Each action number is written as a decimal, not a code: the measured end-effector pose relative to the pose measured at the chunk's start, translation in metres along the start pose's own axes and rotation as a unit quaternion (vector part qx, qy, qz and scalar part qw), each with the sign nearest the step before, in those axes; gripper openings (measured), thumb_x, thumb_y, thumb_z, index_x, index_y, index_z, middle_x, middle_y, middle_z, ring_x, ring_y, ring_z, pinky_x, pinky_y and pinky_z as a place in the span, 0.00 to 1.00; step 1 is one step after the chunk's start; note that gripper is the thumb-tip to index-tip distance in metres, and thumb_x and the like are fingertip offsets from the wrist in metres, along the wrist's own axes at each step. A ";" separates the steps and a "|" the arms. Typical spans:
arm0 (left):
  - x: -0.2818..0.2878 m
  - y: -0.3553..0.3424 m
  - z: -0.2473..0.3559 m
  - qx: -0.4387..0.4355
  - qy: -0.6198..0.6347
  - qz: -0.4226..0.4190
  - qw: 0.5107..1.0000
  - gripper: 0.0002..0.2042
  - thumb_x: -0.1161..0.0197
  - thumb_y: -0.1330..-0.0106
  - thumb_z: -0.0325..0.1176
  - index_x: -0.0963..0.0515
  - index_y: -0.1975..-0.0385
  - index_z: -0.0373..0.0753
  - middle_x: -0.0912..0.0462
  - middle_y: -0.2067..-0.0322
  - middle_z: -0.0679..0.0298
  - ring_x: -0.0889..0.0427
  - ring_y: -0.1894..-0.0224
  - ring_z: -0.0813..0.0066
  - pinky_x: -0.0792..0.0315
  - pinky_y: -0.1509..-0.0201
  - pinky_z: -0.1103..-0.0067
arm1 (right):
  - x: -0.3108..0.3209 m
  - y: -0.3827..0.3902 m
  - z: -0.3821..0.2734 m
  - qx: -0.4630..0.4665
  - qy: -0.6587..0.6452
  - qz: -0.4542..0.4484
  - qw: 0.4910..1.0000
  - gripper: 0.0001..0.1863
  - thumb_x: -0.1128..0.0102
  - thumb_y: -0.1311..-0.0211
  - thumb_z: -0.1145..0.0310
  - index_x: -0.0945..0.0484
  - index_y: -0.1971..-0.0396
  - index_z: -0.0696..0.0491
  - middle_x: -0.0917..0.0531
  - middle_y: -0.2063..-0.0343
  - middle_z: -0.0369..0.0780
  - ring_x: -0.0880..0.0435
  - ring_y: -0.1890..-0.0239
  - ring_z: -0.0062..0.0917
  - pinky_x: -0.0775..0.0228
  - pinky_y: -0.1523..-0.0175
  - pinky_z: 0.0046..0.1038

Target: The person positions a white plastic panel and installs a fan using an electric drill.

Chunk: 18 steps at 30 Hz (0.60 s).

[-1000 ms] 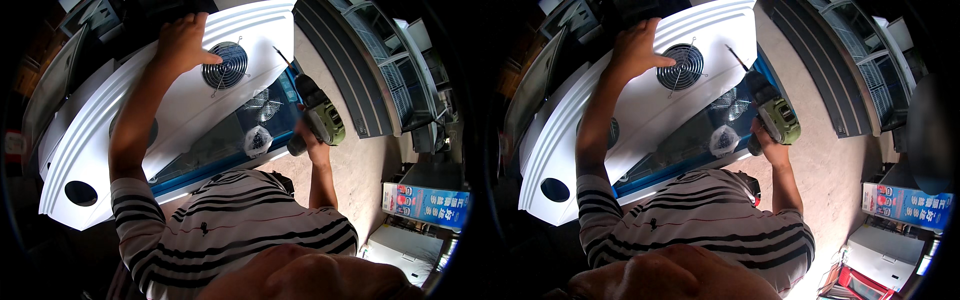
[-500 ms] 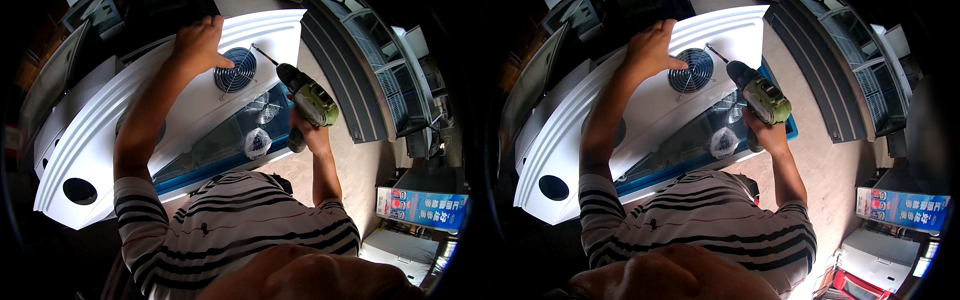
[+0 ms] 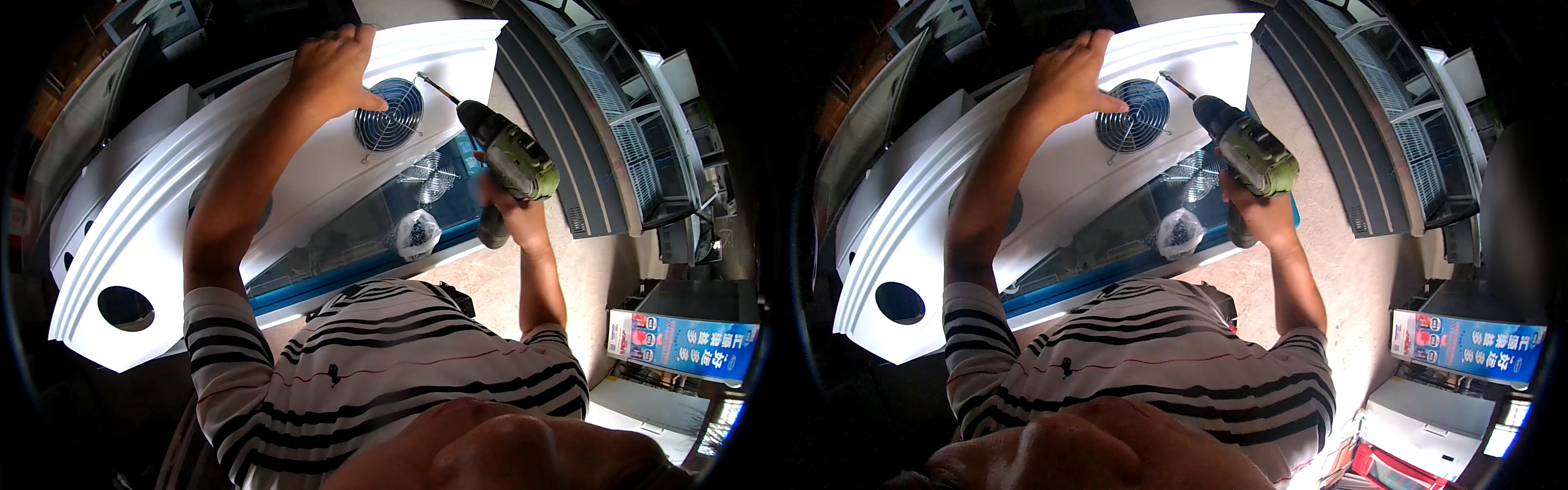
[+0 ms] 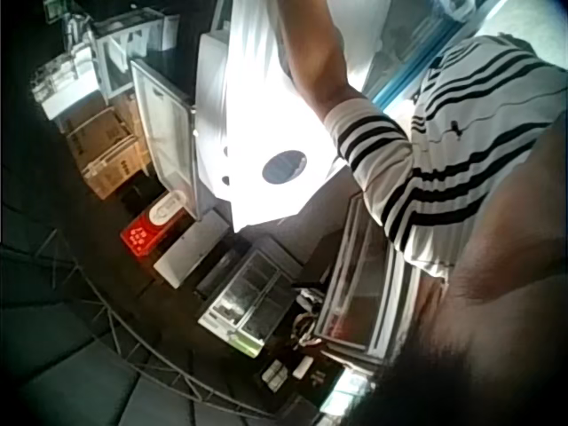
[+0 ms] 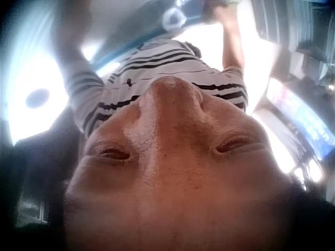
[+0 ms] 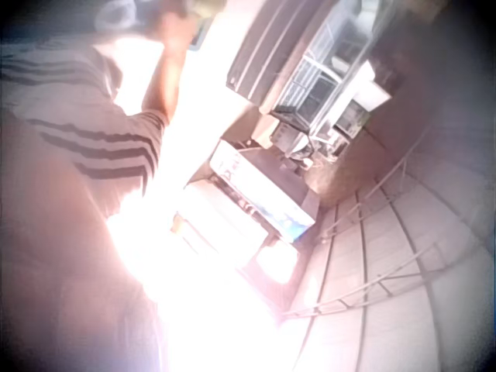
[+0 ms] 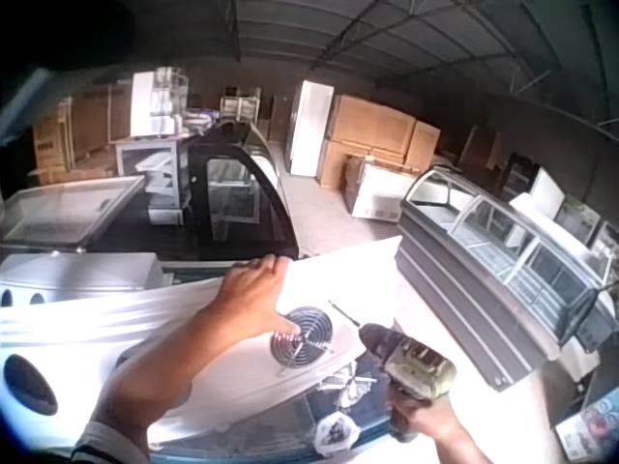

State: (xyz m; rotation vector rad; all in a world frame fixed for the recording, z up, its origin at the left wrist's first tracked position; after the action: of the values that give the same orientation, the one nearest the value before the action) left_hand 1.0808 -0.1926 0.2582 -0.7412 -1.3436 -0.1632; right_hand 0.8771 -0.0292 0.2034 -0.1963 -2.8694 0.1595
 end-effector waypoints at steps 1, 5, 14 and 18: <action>0.000 0.000 0.001 -0.002 0.000 0.001 1.000 0.46 0.20 0.63 0.51 0.36 0.43 0.41 0.24 0.49 0.51 0.23 0.46 0.57 0.30 0.43 0.65 | 0.002 0.000 -0.005 -0.002 0.005 0.002 1.000 0.18 0.43 0.46 0.75 0.24 0.53 0.60 0.24 0.76 0.33 0.27 0.75 0.15 0.34 0.66 0.19; 0.000 -0.002 0.003 -0.007 -0.010 -0.005 1.000 0.46 0.21 0.62 0.51 0.37 0.42 0.40 0.24 0.49 0.52 0.23 0.46 0.57 0.30 0.42 0.65 | 0.014 -0.008 -0.013 -0.023 0.047 -0.036 0.998 0.10 0.39 0.43 0.76 0.23 0.61 0.58 0.20 0.71 0.36 0.24 0.75 0.17 0.31 0.69 0.20; -0.003 -0.002 0.003 -0.007 -0.019 0.003 1.000 0.48 0.21 0.62 0.52 0.37 0.39 0.40 0.24 0.48 0.51 0.22 0.47 0.55 0.30 0.42 0.63 | 0.016 -0.015 -0.015 -0.034 0.059 -0.060 0.996 0.07 0.38 0.44 0.73 0.24 0.66 0.55 0.23 0.76 0.34 0.24 0.76 0.17 0.31 0.69 0.21; -0.004 -0.002 0.002 -0.006 -0.015 -0.001 1.000 0.48 0.21 0.63 0.52 0.37 0.40 0.40 0.24 0.49 0.51 0.21 0.48 0.56 0.30 0.43 0.64 | 0.017 -0.016 -0.013 -0.042 0.088 -0.053 0.994 0.07 0.40 0.45 0.73 0.25 0.67 0.54 0.24 0.77 0.34 0.24 0.76 0.17 0.31 0.68 0.22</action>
State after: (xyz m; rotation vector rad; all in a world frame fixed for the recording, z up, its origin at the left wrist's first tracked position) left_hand 1.0771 -0.1938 0.2552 -0.7554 -1.3736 -0.1628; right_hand 0.8629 -0.0413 0.2223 -0.0683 -2.7042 0.0015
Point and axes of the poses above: each hand's wrist, its own y-axis away from the middle knuckle, its own x-axis out of the back of the hand, z = x × y, the point moved 9 cm from there along -y, towards the middle knuckle
